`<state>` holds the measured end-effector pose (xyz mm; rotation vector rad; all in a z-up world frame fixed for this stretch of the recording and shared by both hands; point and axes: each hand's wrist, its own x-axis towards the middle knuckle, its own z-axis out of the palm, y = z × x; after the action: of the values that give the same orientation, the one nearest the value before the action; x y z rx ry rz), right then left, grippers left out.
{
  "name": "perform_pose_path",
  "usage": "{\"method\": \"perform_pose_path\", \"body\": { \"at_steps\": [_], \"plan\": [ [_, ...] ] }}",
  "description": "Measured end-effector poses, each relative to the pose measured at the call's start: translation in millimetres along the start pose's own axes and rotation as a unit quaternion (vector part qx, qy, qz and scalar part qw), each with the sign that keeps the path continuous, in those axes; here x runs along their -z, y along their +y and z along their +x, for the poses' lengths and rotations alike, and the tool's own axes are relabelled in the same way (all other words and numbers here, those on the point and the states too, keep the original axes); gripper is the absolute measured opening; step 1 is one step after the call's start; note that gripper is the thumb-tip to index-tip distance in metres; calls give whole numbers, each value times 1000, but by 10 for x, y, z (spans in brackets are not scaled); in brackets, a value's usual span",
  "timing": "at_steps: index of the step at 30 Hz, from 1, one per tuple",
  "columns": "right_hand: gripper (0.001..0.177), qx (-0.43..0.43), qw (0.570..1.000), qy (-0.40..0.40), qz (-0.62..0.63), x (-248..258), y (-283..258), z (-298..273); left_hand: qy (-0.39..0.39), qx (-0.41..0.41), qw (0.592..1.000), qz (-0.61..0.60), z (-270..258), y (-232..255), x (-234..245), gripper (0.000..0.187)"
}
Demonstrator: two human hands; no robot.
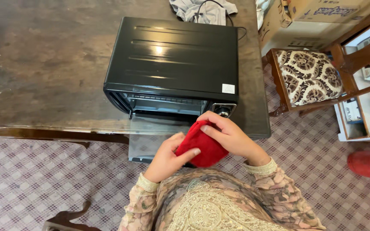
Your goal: The person wipes the exterior of a black toaster oven with a red cloth. They clean the top, sides, and front, then open the door to wipe the glass and interior surfaces before closing it and continuing to wipe the exterior.
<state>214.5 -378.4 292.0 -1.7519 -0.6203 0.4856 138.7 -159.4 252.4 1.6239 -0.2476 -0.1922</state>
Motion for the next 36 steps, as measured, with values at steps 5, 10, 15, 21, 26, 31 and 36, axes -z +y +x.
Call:
{"method": "perform_pose_path", "body": {
  "at_steps": [5,10,15,21,26,31,36],
  "plan": [
    [21,-21,994,100,27,106,139,-46,88,-109,989,39,169,56,-135,17],
    [29,106,983,66,-132,208,122,-79,97,-12,995,-8,329,244,-308,21],
    [60,105,985,30,-131,287,116,-141,115,-32,993,-11,487,244,-547,22],
    [52,64,994,60,-68,462,219,-320,142,-119,982,36,571,132,-862,30],
    [31,20,987,153,-51,773,352,-376,162,-110,977,87,620,305,-1044,43],
    [22,57,952,186,-237,1142,322,-242,170,-66,982,52,635,213,-1026,33],
    [15,108,925,196,-306,1104,319,-103,171,-34,985,3,620,17,-1027,24]
  ]
}}
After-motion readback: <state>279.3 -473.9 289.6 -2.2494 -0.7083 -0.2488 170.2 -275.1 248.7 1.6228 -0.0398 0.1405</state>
